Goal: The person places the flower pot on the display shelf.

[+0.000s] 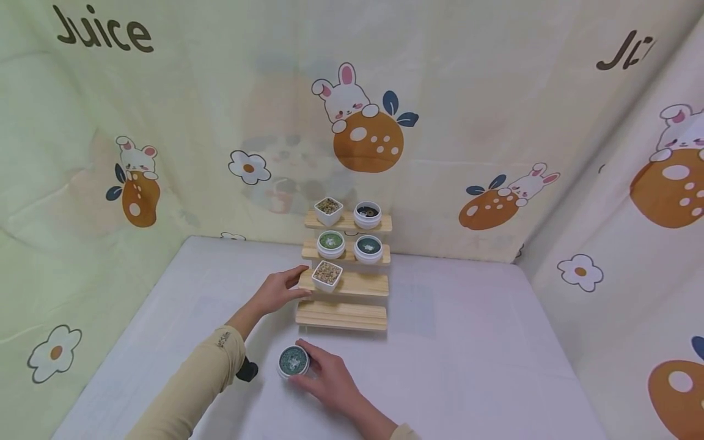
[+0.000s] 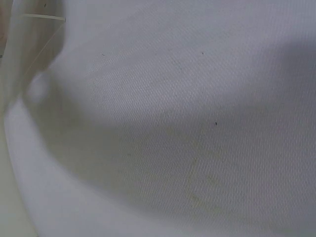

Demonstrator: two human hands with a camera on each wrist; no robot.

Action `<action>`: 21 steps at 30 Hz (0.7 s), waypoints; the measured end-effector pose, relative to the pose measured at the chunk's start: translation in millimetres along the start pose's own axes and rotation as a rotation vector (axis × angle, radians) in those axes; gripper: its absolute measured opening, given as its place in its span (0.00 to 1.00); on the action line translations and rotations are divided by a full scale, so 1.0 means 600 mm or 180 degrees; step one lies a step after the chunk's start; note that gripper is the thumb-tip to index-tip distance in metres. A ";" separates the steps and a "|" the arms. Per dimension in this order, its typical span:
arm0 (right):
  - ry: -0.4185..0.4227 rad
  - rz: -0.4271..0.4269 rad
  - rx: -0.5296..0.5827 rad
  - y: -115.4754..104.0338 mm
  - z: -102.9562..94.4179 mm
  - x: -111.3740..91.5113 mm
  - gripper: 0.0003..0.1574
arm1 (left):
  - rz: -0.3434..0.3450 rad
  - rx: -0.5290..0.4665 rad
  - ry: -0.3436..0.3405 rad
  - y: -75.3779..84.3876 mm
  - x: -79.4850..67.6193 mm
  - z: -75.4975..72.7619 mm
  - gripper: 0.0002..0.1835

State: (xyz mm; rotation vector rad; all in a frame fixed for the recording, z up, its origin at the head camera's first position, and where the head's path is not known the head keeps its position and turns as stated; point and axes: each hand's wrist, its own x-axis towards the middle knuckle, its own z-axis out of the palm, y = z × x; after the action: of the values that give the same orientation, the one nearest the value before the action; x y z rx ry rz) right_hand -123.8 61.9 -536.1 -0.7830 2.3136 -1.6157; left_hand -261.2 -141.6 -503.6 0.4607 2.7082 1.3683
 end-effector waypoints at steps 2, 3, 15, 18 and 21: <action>0.0075 -0.0001 0.0026 -0.006 -0.009 0.005 0.44 | 0.0031 -0.0010 0.0009 -0.001 -0.001 0.000 0.38; 0.0116 0.0000 0.0026 -0.009 -0.014 0.008 0.43 | 0.0036 -0.0013 0.0012 -0.001 -0.001 0.000 0.38; 0.0540 0.0265 -0.0093 -0.048 -0.075 0.037 0.43 | -0.0034 0.0022 -0.0047 0.003 -0.003 -0.003 0.39; 0.0726 0.0302 -0.0056 -0.052 -0.088 0.041 0.42 | -0.0043 0.0019 -0.0060 0.005 -0.003 -0.004 0.39; 0.0903 0.0270 -0.0064 -0.052 -0.100 0.044 0.41 | -0.0049 -0.0003 -0.0051 0.006 -0.003 -0.004 0.39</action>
State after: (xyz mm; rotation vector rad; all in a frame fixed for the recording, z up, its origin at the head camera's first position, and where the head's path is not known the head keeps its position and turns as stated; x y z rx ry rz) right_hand -164.0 88.3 -481.4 -0.4772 2.5170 -1.7673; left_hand -259.4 -141.9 -499.4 0.4476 2.6926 1.3562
